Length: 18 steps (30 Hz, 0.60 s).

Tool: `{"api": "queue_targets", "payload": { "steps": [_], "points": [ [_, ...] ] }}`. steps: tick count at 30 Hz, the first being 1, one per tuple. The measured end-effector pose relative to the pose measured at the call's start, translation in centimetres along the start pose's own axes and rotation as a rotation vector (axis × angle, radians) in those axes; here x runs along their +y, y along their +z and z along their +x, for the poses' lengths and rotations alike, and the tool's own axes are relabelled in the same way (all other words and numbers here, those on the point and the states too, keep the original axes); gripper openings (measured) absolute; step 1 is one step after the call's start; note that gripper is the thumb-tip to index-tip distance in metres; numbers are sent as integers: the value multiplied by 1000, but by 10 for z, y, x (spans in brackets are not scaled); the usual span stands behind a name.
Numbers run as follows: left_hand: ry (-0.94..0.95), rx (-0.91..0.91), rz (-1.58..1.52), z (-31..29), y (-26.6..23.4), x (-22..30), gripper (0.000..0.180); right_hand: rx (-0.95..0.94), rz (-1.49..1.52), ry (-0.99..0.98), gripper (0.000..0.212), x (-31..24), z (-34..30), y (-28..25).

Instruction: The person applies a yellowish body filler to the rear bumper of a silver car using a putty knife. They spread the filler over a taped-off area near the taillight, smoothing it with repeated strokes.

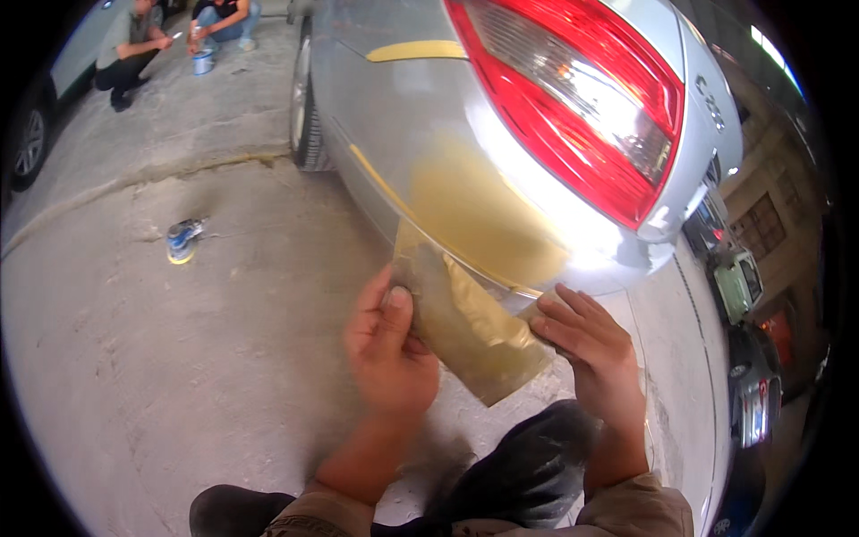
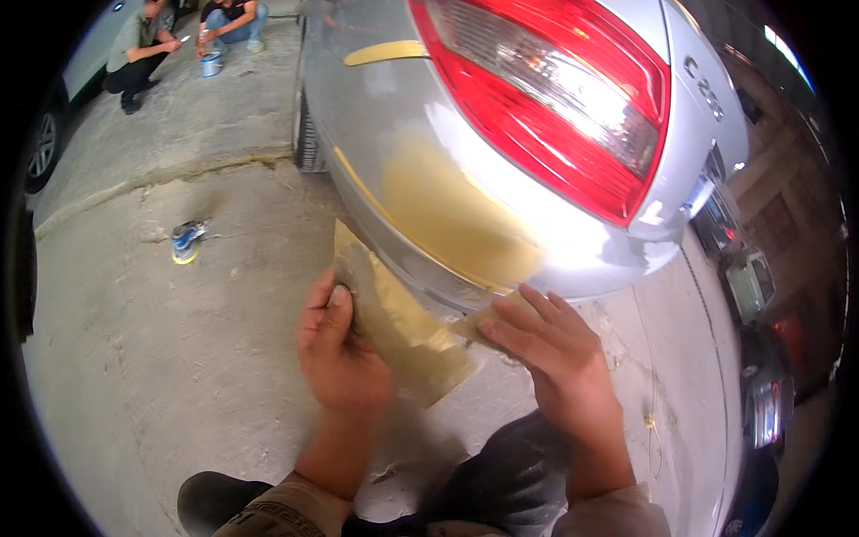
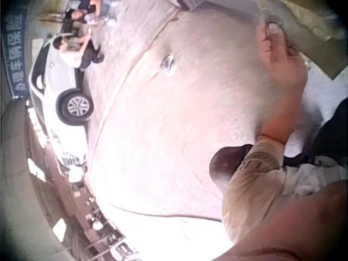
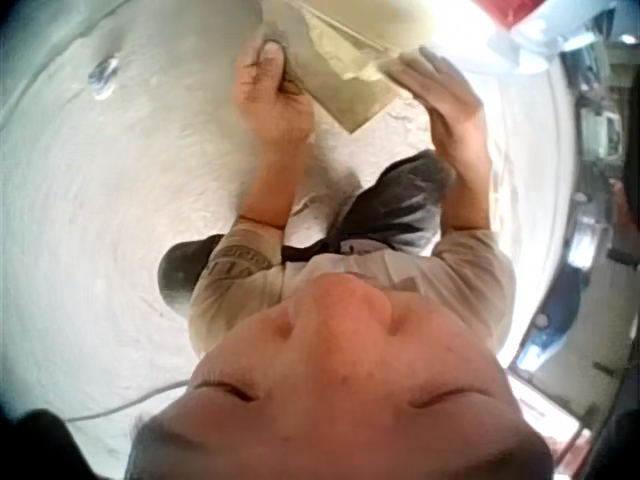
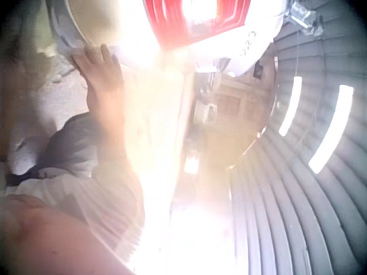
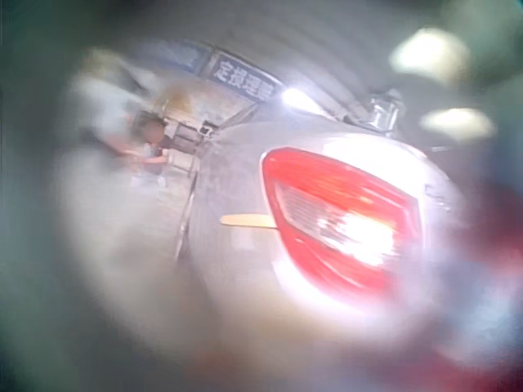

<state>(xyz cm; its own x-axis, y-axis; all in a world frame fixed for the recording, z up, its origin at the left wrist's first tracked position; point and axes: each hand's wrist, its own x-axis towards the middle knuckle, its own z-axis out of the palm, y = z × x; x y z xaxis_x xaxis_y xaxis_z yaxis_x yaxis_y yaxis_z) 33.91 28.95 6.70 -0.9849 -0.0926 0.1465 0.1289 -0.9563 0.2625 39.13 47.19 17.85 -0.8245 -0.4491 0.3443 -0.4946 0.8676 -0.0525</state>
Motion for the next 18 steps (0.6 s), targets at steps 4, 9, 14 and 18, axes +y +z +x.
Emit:
{"api": "queue_targets", "payload": {
  "steps": [4,9,14,18],
  "points": [
    [-483,-300,-125,-1,-2,-11,34,354,1163,534,21,33,-25,12],
    [-514,-304,-290,-7,-5,-18,35,-277,1305,568,40,51,-29,30],
    [202,70,-110,48,-64,45,35,720,1354,764,26,84,-52,-9],
    [436,267,-129,67,-105,93,30,734,124,123,28,53,3,-35]
  ]
}}
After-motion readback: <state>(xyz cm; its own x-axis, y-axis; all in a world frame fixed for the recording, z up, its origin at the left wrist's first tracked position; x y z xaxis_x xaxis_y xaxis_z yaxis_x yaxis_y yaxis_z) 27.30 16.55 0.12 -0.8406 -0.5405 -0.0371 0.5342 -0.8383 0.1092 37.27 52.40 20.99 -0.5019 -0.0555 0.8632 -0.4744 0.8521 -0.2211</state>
